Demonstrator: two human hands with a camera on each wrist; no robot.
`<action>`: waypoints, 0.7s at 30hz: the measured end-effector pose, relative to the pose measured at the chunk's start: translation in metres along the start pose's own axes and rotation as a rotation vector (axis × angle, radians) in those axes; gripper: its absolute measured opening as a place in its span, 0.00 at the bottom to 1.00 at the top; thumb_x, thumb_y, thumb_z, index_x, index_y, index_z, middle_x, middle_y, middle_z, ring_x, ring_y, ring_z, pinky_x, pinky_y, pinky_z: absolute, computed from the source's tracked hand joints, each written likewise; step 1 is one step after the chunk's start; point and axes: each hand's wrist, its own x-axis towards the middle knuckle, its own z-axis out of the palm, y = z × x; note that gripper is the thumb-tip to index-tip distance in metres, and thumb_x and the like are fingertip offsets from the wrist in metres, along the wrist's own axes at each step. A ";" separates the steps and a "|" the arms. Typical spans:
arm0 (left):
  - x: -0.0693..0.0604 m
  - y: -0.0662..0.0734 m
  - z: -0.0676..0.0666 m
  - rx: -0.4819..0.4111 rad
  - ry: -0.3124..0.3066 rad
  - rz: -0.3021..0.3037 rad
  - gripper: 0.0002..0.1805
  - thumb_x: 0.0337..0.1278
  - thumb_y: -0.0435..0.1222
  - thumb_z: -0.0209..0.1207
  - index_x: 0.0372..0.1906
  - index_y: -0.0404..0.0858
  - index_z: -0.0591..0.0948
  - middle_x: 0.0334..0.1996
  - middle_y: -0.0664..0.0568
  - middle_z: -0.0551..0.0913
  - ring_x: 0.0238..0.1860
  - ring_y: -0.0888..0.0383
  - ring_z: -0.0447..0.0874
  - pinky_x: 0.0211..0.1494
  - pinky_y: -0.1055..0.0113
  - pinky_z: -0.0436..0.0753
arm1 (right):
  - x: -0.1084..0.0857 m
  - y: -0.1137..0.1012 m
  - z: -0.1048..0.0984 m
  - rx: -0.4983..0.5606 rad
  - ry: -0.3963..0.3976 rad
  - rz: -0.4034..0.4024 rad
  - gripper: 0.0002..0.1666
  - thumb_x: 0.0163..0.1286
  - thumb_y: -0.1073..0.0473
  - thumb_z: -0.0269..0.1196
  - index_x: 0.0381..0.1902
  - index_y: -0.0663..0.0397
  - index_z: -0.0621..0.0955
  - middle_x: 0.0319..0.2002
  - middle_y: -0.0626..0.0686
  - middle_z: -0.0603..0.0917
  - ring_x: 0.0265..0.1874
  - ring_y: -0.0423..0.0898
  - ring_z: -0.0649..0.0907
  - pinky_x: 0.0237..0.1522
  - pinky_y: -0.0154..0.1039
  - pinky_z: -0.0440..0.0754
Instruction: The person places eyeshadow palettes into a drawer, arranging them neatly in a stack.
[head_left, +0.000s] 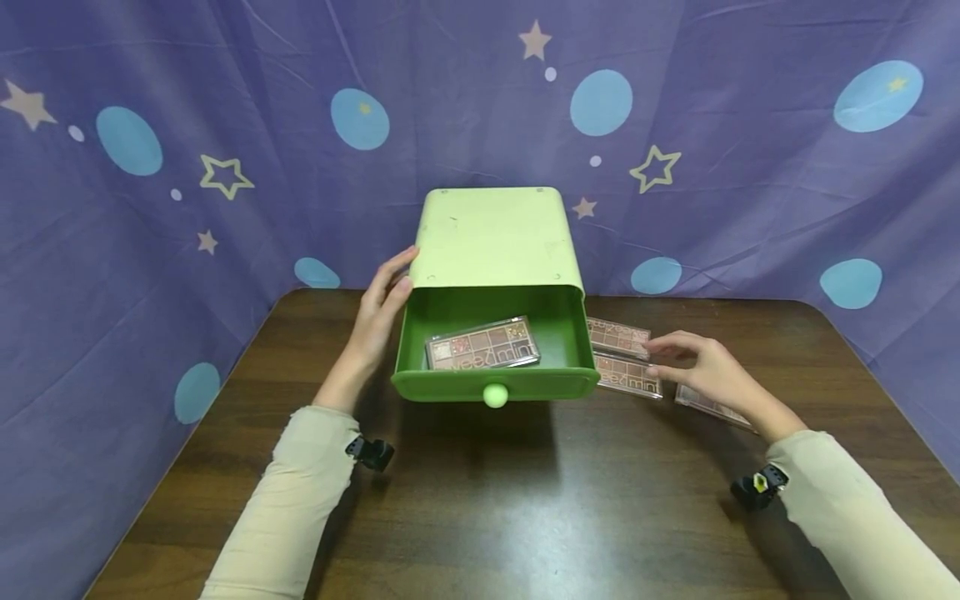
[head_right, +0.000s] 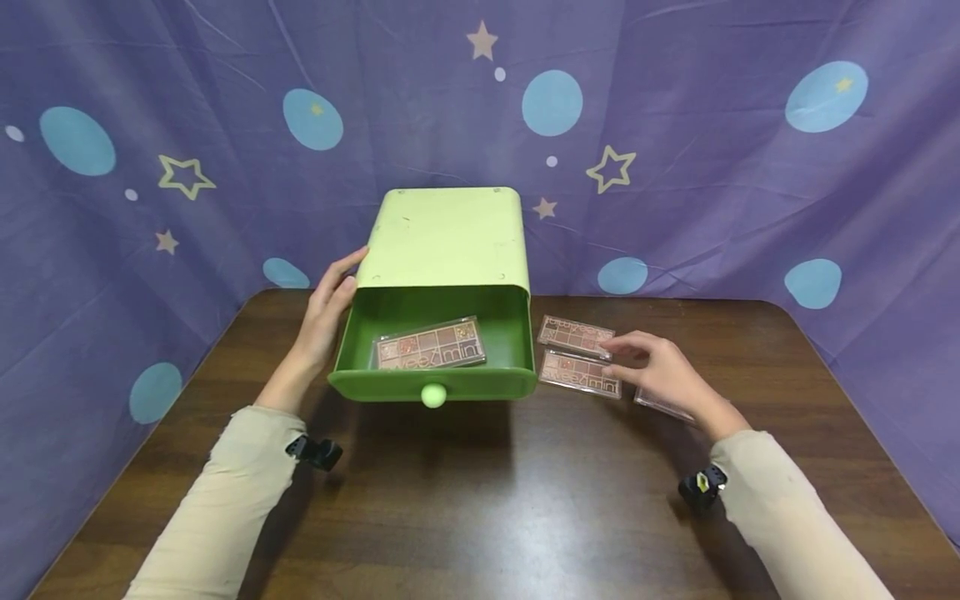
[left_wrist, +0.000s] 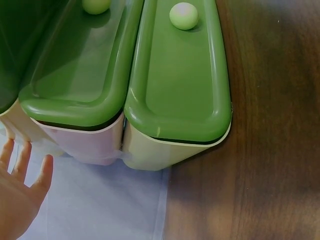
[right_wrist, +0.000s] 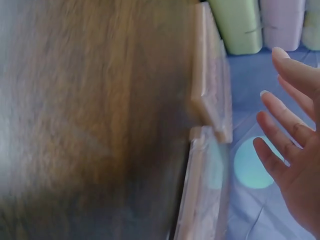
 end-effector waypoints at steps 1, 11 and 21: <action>0.000 0.000 0.000 0.000 0.001 0.000 0.27 0.71 0.36 0.47 0.72 0.34 0.67 0.71 0.50 0.66 0.65 0.55 0.68 0.69 0.57 0.68 | 0.000 0.003 0.000 -0.002 -0.013 0.019 0.22 0.62 0.61 0.72 0.53 0.62 0.83 0.47 0.58 0.85 0.44 0.55 0.83 0.48 0.42 0.82; 0.000 0.000 0.000 -0.003 0.004 -0.006 0.27 0.71 0.36 0.47 0.72 0.34 0.66 0.72 0.50 0.65 0.64 0.56 0.68 0.68 0.58 0.68 | 0.004 0.024 0.009 -0.051 -0.106 0.092 0.28 0.56 0.56 0.76 0.52 0.63 0.83 0.47 0.58 0.83 0.47 0.54 0.79 0.52 0.50 0.77; 0.000 -0.001 0.000 -0.009 0.002 -0.007 0.28 0.71 0.37 0.47 0.72 0.35 0.66 0.72 0.51 0.65 0.64 0.56 0.68 0.68 0.55 0.68 | 0.009 0.021 0.022 -0.092 -0.183 0.129 0.42 0.49 0.48 0.79 0.58 0.63 0.80 0.43 0.59 0.77 0.40 0.51 0.74 0.42 0.45 0.73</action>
